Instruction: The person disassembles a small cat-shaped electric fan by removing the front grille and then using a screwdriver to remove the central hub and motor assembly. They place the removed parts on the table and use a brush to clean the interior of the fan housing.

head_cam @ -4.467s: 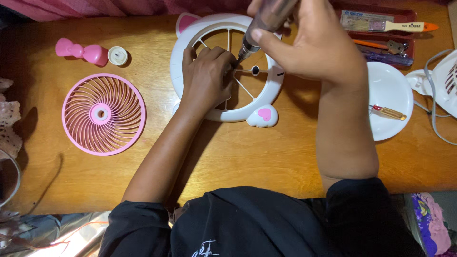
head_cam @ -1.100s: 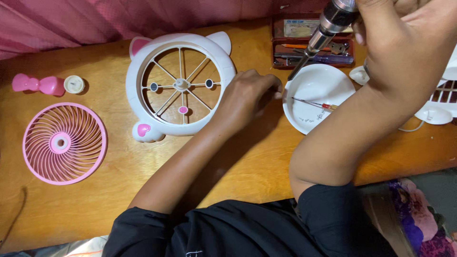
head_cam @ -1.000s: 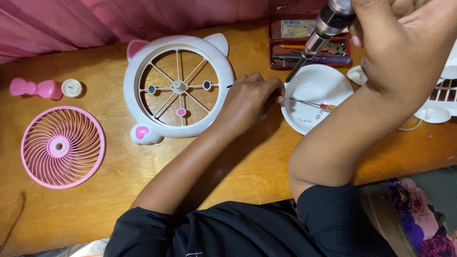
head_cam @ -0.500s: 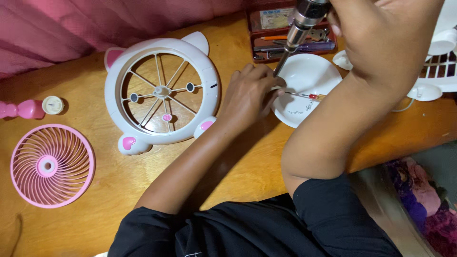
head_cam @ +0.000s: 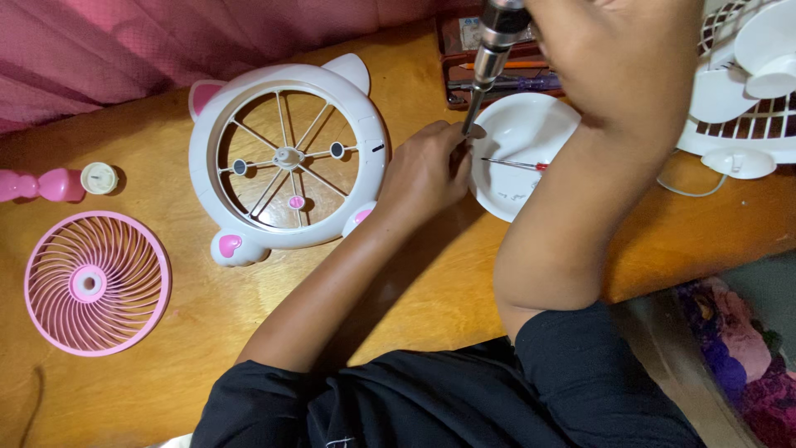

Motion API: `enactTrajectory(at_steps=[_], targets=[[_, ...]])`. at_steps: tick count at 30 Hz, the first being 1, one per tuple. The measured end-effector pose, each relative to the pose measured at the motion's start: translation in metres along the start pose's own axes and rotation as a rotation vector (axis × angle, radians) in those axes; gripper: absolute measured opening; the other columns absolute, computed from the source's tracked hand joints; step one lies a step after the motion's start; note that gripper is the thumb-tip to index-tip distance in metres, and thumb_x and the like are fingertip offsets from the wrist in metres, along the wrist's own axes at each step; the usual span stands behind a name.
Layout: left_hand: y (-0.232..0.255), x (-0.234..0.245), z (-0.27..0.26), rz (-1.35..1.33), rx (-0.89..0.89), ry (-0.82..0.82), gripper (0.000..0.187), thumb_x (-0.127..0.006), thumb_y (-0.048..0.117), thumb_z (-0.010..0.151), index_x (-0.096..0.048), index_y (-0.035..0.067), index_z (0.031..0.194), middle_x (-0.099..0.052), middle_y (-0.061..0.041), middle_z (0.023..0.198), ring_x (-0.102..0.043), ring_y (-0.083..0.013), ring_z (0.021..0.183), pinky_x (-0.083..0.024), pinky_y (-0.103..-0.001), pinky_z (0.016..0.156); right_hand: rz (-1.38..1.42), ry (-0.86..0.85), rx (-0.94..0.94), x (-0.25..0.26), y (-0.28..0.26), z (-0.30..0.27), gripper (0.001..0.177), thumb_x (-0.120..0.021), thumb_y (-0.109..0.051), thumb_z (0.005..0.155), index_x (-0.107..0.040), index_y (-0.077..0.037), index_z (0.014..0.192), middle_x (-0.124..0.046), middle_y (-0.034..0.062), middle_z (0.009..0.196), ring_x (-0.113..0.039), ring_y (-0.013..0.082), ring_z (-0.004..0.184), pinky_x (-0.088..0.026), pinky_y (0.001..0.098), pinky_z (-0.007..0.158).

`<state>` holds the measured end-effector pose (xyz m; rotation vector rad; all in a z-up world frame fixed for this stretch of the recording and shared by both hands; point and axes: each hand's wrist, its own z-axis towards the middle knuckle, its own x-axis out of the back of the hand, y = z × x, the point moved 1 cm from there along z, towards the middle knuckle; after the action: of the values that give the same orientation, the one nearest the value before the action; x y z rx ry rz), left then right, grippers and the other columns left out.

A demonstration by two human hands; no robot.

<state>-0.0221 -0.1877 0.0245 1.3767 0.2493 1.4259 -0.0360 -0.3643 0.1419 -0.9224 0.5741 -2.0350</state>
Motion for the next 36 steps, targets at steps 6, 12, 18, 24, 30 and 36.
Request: enactTrajectory(at_steps=[6, 12, 18, 24, 30, 36], targets=[[-0.007, 0.027, -0.007, 0.096, 0.059, 0.029, 0.029, -0.071, 0.009, 0.084, -0.074, 0.012, 0.113, -0.070, -0.015, 0.088, -0.070, -0.0344, 0.078, -0.055, -0.046, 0.070, 0.230, -0.034, 0.021, -0.033, -0.006, 0.008, 0.006, -0.067, 0.009, 0.108, -0.065, 0.009, 0.102, -0.068, 0.0037, 0.091, -0.064, 0.0091, 0.079, -0.050, 0.0268, 0.068], [-0.019, 0.055, -0.022, 0.160, -0.041, 0.128, 0.029, -0.073, 0.010, 0.087, -0.072, 0.011, 0.116, -0.073, -0.012, 0.088, -0.071, -0.0336, 0.081, -0.054, -0.047, 0.076, 0.477, -0.015, -0.232, -0.066, -0.012, 0.021, 0.017, -0.071, 0.002, 0.105, -0.060, 0.002, 0.092, -0.064, 0.0012, 0.078, -0.056, 0.0084, 0.060, -0.043, 0.0248, 0.052], [-0.027, 0.088, -0.042, 0.200, -0.112, 0.199, 0.041, -0.077, 0.015, 0.091, -0.060, 0.003, 0.127, -0.071, -0.016, 0.103, -0.063, -0.0375, 0.094, -0.049, -0.049, 0.086, 0.664, -0.013, -0.185, -0.085, -0.002, 0.010, 0.023, -0.069, 0.008, 0.117, -0.047, 0.003, 0.114, -0.065, 0.0099, 0.087, -0.056, 0.0144, 0.062, -0.046, 0.0289, 0.057], [-0.032, 0.128, -0.062, 0.232, -0.111, 0.292, 0.042, -0.078, 0.007, 0.093, -0.060, 0.007, 0.131, -0.065, -0.013, 0.119, -0.063, -0.0339, 0.110, -0.050, -0.046, 0.095, 0.683, -0.090, -0.075, -0.113, -0.010, -0.001, 0.036, -0.064, 0.003, 0.117, -0.032, -0.003, 0.135, -0.061, 0.0114, 0.101, -0.056, 0.0168, 0.068, -0.049, 0.0292, 0.060], [-0.049, 0.165, -0.081, 0.340, -0.113, 0.232, 0.073, -0.076, -0.001, 0.055, -0.062, 0.005, 0.126, -0.066, -0.014, 0.118, -0.061, -0.0368, 0.113, -0.047, -0.048, 0.099, 0.621, -0.187, 0.041, -0.157, -0.048, -0.002, 0.042, -0.068, -0.009, 0.120, -0.031, -0.004, 0.141, -0.059, 0.0098, 0.130, -0.065, 0.0115, 0.086, -0.056, 0.0244, 0.061], [-0.074, 0.176, -0.092, 0.088, -0.029, 0.250, 0.052, -0.064, -0.020, 0.078, -0.065, 0.000, 0.126, -0.070, -0.017, 0.114, -0.069, -0.0351, 0.109, -0.055, -0.042, 0.091, 0.574, -0.300, -0.029, -0.187, -0.060, -0.005, 0.037, -0.067, -0.012, 0.121, -0.038, -0.001, 0.140, -0.067, 0.0092, 0.116, -0.065, 0.0096, 0.085, -0.056, 0.0211, 0.065]])
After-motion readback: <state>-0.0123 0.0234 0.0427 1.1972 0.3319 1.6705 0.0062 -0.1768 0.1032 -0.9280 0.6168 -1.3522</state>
